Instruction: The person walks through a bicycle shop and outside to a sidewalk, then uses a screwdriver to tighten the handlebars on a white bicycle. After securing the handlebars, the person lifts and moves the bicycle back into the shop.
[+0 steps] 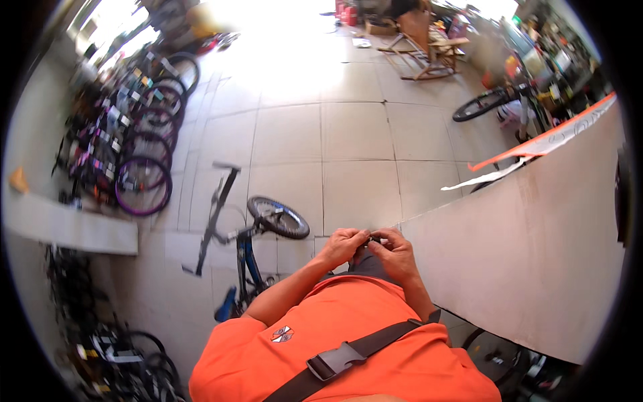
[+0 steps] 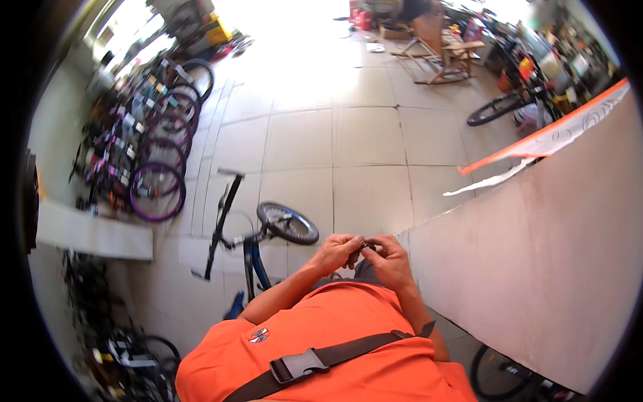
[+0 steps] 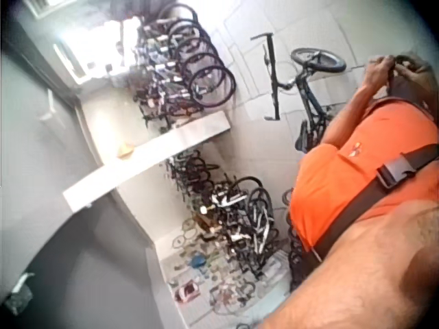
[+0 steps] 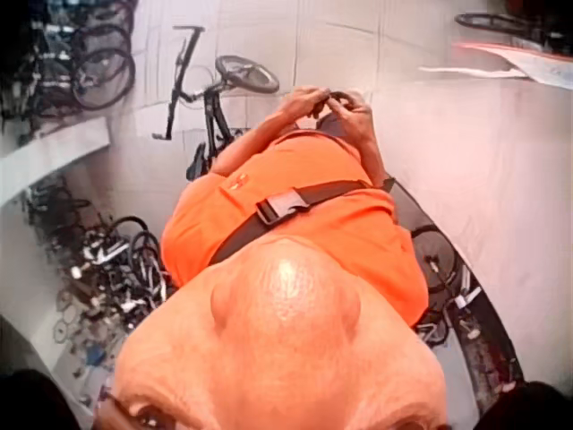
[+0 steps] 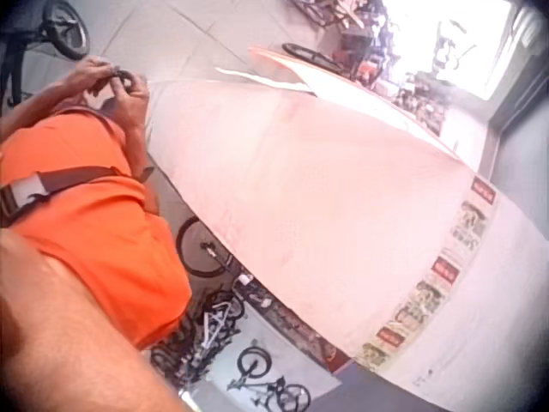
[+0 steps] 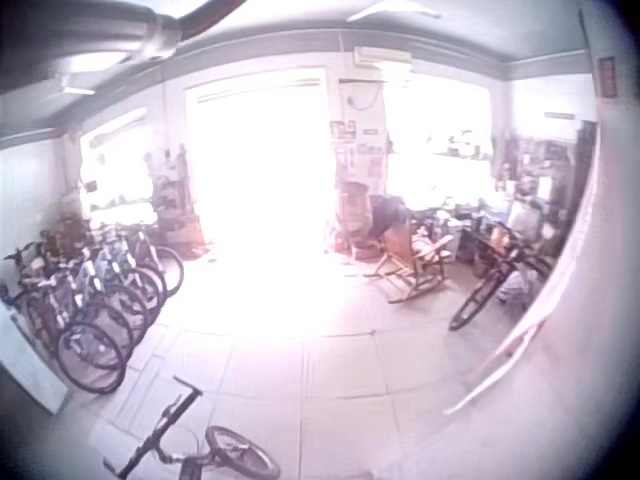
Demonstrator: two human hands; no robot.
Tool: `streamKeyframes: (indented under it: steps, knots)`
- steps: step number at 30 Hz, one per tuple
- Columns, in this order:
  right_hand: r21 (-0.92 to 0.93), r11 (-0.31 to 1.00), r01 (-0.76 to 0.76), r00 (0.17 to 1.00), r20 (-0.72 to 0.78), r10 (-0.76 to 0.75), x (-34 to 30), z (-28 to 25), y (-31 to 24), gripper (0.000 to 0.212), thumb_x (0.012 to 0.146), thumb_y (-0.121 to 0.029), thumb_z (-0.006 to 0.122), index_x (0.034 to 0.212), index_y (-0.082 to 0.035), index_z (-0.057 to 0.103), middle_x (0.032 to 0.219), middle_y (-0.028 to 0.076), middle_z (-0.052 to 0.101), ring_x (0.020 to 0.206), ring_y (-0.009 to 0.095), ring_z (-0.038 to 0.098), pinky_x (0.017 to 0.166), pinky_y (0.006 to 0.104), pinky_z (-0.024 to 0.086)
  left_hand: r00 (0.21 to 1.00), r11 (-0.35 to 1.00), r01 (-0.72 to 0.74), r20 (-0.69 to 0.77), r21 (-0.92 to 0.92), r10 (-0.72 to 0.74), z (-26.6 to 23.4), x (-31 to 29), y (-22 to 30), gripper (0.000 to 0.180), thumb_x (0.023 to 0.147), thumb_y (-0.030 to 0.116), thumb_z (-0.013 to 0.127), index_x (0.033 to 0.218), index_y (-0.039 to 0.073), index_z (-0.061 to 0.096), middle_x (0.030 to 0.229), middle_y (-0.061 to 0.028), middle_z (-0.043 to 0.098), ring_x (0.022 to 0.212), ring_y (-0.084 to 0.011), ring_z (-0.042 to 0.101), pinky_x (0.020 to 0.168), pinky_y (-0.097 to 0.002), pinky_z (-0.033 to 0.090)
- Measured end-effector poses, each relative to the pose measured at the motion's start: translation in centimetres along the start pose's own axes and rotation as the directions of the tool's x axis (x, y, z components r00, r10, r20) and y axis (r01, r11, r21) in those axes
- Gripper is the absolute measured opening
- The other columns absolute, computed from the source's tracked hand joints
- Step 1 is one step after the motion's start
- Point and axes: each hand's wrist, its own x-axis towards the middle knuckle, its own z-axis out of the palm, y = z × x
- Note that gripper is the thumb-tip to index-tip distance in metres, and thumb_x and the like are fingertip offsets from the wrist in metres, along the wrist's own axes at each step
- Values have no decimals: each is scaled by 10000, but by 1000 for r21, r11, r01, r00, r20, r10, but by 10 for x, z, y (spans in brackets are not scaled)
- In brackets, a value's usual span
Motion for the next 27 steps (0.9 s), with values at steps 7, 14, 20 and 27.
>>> streamKeyframes:
  steps: [7,14,20,27]
  knots:
    - [195,980,-39,985,-158,71,159,-7,-8,228,973,-145,745,1159,-20,706,910,61,728,796,106,666,703,261,545,984,979,-152,111,134,138,-58,145,89,405,1118,347,510,906,40,667,702,7,625,602,-78,573,532,-255,446]
    - [317,927,-201,977,-8,215,358,-9,-65,413,988,-342,734,1185,17,681,994,92,731,834,162,717,702,280,578,991,983,-129,-11,128,132,-148,268,174,305,1099,276,561,1127,5,697,865,-25,702,687,-108,623,588,-256,501]
    - [280,858,-430,903,129,410,499,-16,-90,370,1014,-357,681,1118,-1,686,953,85,700,691,168,697,600,311,594,860,830,-400,-155,389,487,-195,369,234,219,1035,61,596,1227,19,692,967,-55,725,772,-116,673,681,-281,564]
    - [429,780,-456,884,117,453,665,-19,-103,347,1015,-387,654,936,-52,697,804,38,671,566,115,594,482,266,483,742,608,-534,-19,587,670,-273,524,308,237,972,42,671,1207,27,702,979,-109,707,757,-193,687,658,-313,558]
